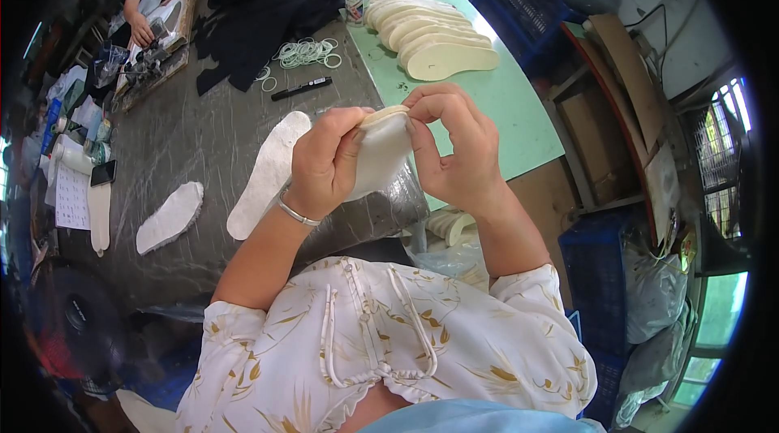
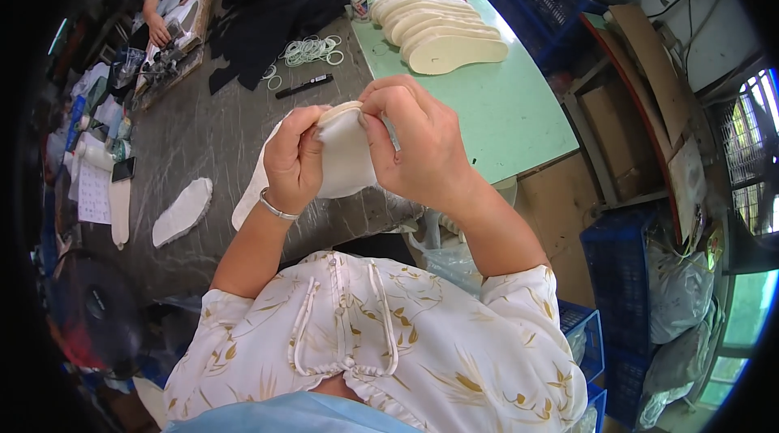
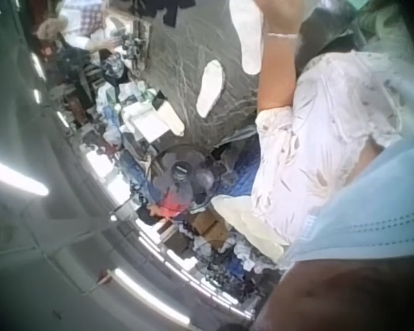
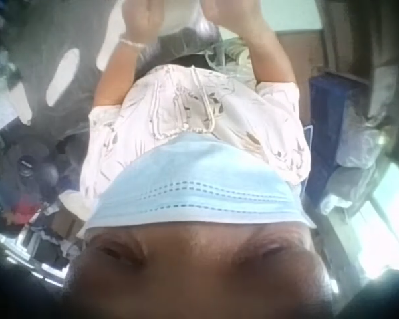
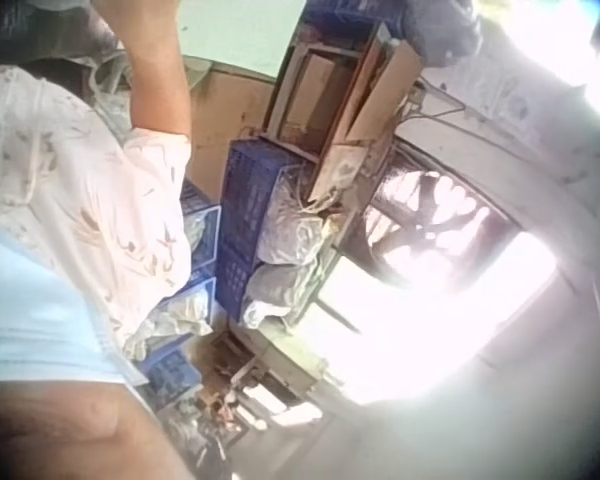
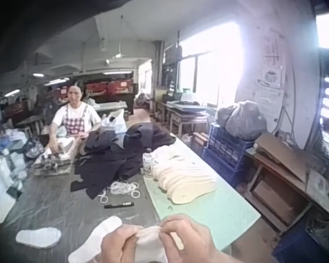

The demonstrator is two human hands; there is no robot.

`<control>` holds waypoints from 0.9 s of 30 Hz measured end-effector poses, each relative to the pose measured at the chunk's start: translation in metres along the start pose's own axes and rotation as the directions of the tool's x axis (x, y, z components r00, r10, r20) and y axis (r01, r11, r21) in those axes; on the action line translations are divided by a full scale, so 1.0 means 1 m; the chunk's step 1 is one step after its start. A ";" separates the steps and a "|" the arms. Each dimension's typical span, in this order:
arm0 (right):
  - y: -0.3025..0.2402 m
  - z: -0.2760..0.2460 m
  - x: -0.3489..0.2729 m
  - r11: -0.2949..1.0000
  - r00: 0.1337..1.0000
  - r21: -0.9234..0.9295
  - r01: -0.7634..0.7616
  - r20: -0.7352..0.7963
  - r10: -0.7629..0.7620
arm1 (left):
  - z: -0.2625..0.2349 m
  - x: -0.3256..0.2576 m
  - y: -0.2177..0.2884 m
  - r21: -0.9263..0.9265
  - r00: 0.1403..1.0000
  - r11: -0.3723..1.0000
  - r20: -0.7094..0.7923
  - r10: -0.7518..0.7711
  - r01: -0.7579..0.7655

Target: The person is stacking and aligning multiple layers of white shoe insole components on a workbench in a factory setting.

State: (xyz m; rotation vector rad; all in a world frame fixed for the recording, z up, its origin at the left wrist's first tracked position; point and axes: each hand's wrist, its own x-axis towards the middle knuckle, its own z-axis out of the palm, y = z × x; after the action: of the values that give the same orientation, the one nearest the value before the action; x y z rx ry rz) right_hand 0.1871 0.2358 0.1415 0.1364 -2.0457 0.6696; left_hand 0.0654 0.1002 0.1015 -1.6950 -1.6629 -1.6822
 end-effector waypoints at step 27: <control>0.083 -0.024 -0.148 0.459 0.582 0.372 -0.807 0.369 0.724 | 0.023 -0.068 -0.043 0.297 0.757 0.945 0.585 -0.293 0.136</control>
State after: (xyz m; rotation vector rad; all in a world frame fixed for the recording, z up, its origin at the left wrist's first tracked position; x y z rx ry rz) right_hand 0.2570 0.2934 -0.0033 -0.5148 -1.9641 1.8429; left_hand 0.0644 0.0972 0.0179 -2.1408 -2.3161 -0.9562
